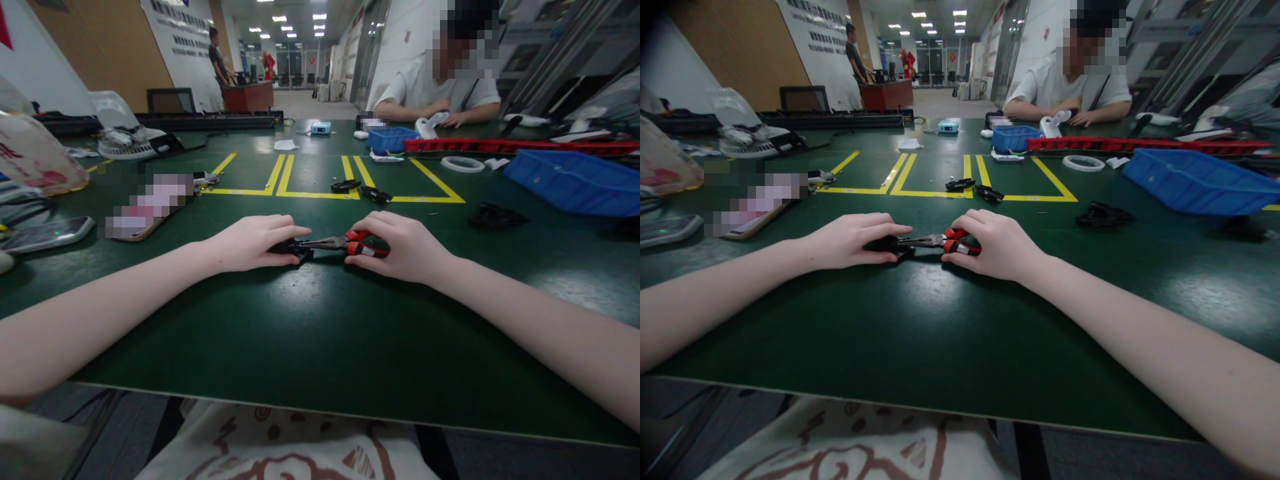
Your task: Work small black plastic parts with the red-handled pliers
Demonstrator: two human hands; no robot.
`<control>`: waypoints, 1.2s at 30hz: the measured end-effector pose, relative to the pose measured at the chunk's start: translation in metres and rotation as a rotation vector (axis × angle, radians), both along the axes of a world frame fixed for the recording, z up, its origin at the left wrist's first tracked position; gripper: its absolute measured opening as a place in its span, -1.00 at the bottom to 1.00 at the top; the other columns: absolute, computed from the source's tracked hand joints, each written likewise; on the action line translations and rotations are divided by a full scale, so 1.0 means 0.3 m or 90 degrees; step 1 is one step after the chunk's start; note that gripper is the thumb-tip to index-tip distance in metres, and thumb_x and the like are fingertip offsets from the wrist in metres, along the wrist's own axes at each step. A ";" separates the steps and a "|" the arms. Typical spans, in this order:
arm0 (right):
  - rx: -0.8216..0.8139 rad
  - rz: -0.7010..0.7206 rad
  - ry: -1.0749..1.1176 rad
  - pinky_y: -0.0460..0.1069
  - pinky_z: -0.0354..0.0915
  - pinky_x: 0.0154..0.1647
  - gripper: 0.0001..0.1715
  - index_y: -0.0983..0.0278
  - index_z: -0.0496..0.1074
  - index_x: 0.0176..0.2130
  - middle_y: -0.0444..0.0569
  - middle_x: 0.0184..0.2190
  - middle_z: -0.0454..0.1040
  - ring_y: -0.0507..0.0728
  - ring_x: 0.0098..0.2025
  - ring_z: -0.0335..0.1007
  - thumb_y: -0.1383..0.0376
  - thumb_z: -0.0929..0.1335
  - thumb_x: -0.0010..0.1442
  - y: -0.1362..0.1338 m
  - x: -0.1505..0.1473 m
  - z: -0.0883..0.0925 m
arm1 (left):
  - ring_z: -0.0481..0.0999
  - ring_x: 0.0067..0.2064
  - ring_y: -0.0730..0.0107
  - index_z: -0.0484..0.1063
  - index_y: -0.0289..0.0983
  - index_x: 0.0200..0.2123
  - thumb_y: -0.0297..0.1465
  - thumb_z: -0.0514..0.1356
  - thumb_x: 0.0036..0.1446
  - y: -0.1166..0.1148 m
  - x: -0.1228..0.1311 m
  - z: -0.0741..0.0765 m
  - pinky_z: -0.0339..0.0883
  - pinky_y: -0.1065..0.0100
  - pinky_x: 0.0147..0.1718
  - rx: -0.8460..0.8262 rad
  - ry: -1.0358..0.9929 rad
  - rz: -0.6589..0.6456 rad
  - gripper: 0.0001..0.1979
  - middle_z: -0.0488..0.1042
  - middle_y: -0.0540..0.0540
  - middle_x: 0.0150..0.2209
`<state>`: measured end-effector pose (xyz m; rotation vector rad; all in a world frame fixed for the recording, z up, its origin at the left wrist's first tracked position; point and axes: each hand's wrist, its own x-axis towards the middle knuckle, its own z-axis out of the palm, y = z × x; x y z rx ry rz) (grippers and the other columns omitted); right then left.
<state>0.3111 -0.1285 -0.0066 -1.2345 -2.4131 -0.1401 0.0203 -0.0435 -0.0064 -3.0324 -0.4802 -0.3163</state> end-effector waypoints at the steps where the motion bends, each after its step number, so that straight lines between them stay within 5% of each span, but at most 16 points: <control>1: 0.002 -0.001 0.002 0.11 0.39 -0.22 -0.52 0.32 0.44 -0.10 0.16 -0.17 0.54 0.26 -0.18 0.47 -0.01 0.38 0.18 0.000 0.000 -0.001 | 0.47 -0.12 0.24 0.23 -0.28 0.26 -0.11 0.05 0.36 -0.001 0.000 -0.001 0.32 0.34 -0.20 -0.001 -0.005 -0.001 -0.47 0.44 -0.17 -0.08; 36: 0.021 -0.014 0.006 0.09 0.43 -0.41 -0.48 0.19 0.44 -0.12 0.05 -0.26 0.54 0.22 -0.32 0.50 -0.14 0.36 0.15 0.043 0.043 -0.034 | 0.42 -0.11 0.25 0.25 -0.27 0.27 -0.20 0.06 0.39 0.015 0.010 0.002 0.27 0.34 -0.21 0.087 -0.002 -0.058 -0.52 0.42 -0.19 -0.07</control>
